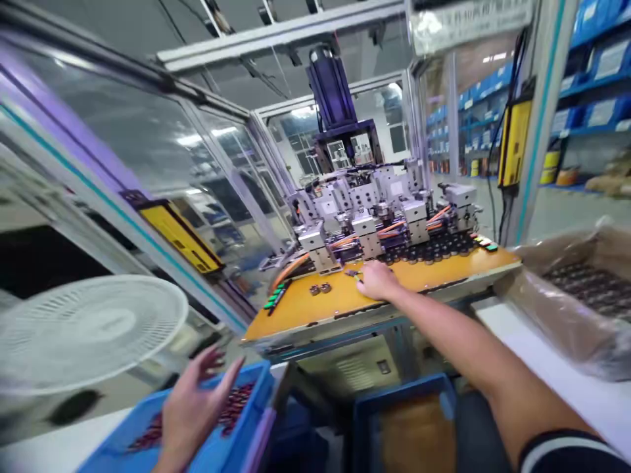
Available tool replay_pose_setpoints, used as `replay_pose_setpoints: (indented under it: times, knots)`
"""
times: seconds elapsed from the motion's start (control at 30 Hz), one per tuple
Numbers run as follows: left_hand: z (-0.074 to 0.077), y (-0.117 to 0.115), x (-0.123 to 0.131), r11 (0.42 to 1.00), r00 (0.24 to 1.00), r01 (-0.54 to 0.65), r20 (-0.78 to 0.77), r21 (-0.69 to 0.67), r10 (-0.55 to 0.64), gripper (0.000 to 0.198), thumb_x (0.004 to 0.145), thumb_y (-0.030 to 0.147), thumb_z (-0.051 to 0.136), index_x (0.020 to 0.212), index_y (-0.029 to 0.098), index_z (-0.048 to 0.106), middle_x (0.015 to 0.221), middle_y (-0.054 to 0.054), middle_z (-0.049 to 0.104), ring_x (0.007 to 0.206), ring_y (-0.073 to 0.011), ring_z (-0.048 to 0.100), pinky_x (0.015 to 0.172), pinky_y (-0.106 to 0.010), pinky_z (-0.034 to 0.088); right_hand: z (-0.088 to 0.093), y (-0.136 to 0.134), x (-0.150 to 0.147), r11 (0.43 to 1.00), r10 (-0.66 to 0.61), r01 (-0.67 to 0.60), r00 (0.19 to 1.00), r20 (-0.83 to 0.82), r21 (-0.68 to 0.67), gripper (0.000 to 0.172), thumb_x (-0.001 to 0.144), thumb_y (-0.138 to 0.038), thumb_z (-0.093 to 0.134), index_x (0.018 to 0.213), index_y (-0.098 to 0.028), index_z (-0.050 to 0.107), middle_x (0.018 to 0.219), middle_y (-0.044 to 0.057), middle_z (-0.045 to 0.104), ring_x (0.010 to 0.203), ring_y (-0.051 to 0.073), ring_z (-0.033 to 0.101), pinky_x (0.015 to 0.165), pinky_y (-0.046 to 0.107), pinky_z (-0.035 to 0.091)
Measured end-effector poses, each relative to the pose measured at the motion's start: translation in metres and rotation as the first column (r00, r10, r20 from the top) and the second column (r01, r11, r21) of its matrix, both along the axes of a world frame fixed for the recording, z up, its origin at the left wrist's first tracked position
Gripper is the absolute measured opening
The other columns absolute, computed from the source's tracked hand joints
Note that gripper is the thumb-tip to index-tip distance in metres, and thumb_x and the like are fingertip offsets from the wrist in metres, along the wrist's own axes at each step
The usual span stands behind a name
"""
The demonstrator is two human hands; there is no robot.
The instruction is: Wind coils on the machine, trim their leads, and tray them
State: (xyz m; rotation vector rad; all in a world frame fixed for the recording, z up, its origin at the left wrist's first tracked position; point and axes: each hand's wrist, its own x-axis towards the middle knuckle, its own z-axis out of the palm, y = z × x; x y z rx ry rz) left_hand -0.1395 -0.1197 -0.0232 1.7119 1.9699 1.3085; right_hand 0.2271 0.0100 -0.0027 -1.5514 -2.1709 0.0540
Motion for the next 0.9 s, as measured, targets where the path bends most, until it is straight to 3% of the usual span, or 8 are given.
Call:
replay_pose_setpoints:
  times: [0.07, 0.13, 0.23, 0.4, 0.5, 0.67, 0.8, 0.9]
  knots:
    - [0.013, 0.037, 0.037, 0.998, 0.998, 0.052, 0.021, 0.017, -0.052, 0.061, 0.070, 0.049, 0.076, 0.124, 0.025, 0.057, 0.110, -0.008, 0.069, 0.110, -0.0334, 0.064, 0.101, -0.047, 0.048, 0.001, -0.002, 0.003, 1.000, 0.025, -0.025, 0.999, 0.046, 0.007, 0.029, 0.097, -0.036, 0.060, 0.119, -0.016, 0.061, 0.124, 0.009, 0.062, 0.109, 0.023, 0.062, 0.094, 0.046, 0.053]
    - [0.021, 0.078, 0.072, 0.993, 0.992, 0.116, 0.050, -0.019, -0.115, 0.059, 0.068, 0.039, 0.081, 0.121, 0.023, 0.061, 0.106, -0.007, 0.071, 0.103, -0.0306, 0.067, 0.097, -0.045, 0.050, 0.001, -0.003, 0.005, 0.998, 0.063, -0.064, 0.996, 0.058, 0.022, 0.031, 0.098, -0.037, 0.060, 0.119, -0.016, 0.061, 0.123, 0.009, 0.062, 0.108, 0.023, 0.062, 0.093, 0.045, 0.053]
    - [0.027, 0.127, 0.110, 0.988, 0.988, 0.133, 0.092, -0.076, -0.126, 0.041, 0.086, 0.036, 0.069, 0.122, 0.017, 0.060, 0.114, -0.009, 0.068, 0.099, -0.0243, 0.067, 0.089, -0.046, 0.054, 0.002, -0.003, 0.008, 0.990, 0.123, -0.123, 0.992, 0.009, 0.071, 0.031, 0.097, -0.040, 0.060, 0.116, -0.015, 0.062, 0.117, 0.008, 0.064, 0.103, 0.022, 0.064, 0.090, 0.043, 0.055]
    - [0.024, 0.147, 0.125, 0.988, 0.982, 0.120, 0.155, -0.101, -0.104, 0.034, 0.093, 0.033, 0.062, 0.122, 0.016, 0.060, 0.117, -0.009, 0.066, 0.097, -0.0216, 0.067, 0.084, -0.044, 0.057, 0.005, -0.005, 0.011, 0.957, 0.111, -0.058, 0.979, -0.173, 0.286, 0.032, 0.098, -0.042, 0.057, 0.114, -0.015, 0.062, 0.116, 0.009, 0.064, 0.106, 0.022, 0.063, 0.094, 0.044, 0.052]
    - [0.026, 0.135, 0.117, 0.995, 0.974, 0.073, 0.220, -0.062, -0.057, 0.034, 0.092, 0.032, 0.063, 0.122, 0.017, 0.060, 0.118, -0.009, 0.065, 0.099, -0.0222, 0.067, 0.084, -0.044, 0.057, 0.006, -0.009, 0.014, 0.908, 0.085, 0.044, 0.954, -0.288, 0.417, 0.035, 0.099, -0.039, 0.050, 0.120, -0.013, 0.060, 0.124, 0.017, 0.060, 0.119, 0.028, 0.055, 0.103, 0.047, 0.045]
    - [0.039, 0.092, 0.108, 0.999, 0.918, 0.020, 0.396, 0.031, -0.030, 0.036, 0.092, 0.030, 0.063, 0.125, 0.017, 0.057, 0.116, -0.009, 0.066, 0.094, -0.0209, 0.068, 0.081, -0.042, 0.058, 0.011, -0.012, 0.016, 0.851, 0.167, 0.055, 0.914, -0.369, 0.523, 0.036, 0.094, -0.037, 0.050, 0.116, -0.012, 0.063, 0.117, 0.020, 0.063, 0.115, 0.033, 0.057, 0.101, 0.050, 0.046]
    - [0.041, 0.017, 0.119, 0.984, 0.846, 0.106, 0.507, 0.143, -0.164, 0.062, 0.078, 0.027, 0.076, 0.132, 0.015, 0.048, 0.104, -0.008, 0.072, 0.093, -0.0210, 0.071, 0.087, -0.040, 0.058, 0.022, -0.034, 0.010, 0.824, 0.294, -0.040, 0.883, -0.366, 0.565, 0.029, 0.092, -0.031, 0.052, 0.110, -0.014, 0.065, 0.110, 0.020, 0.065, 0.108, 0.033, 0.060, 0.098, 0.052, 0.048]
    - [0.029, -0.059, 0.135, 0.962, 0.809, 0.181, 0.526, 0.203, -0.263, 0.073, 0.065, 0.029, 0.083, 0.130, 0.019, 0.050, 0.104, -0.008, 0.075, 0.096, -0.0235, 0.072, 0.089, -0.039, 0.059, 0.030, -0.089, 0.000, 0.788, 0.438, -0.184, 0.837, -0.327, 0.587, 0.025, 0.094, -0.029, 0.051, 0.112, -0.016, 0.063, 0.111, 0.016, 0.067, 0.108, 0.028, 0.062, 0.097, 0.047, 0.051]
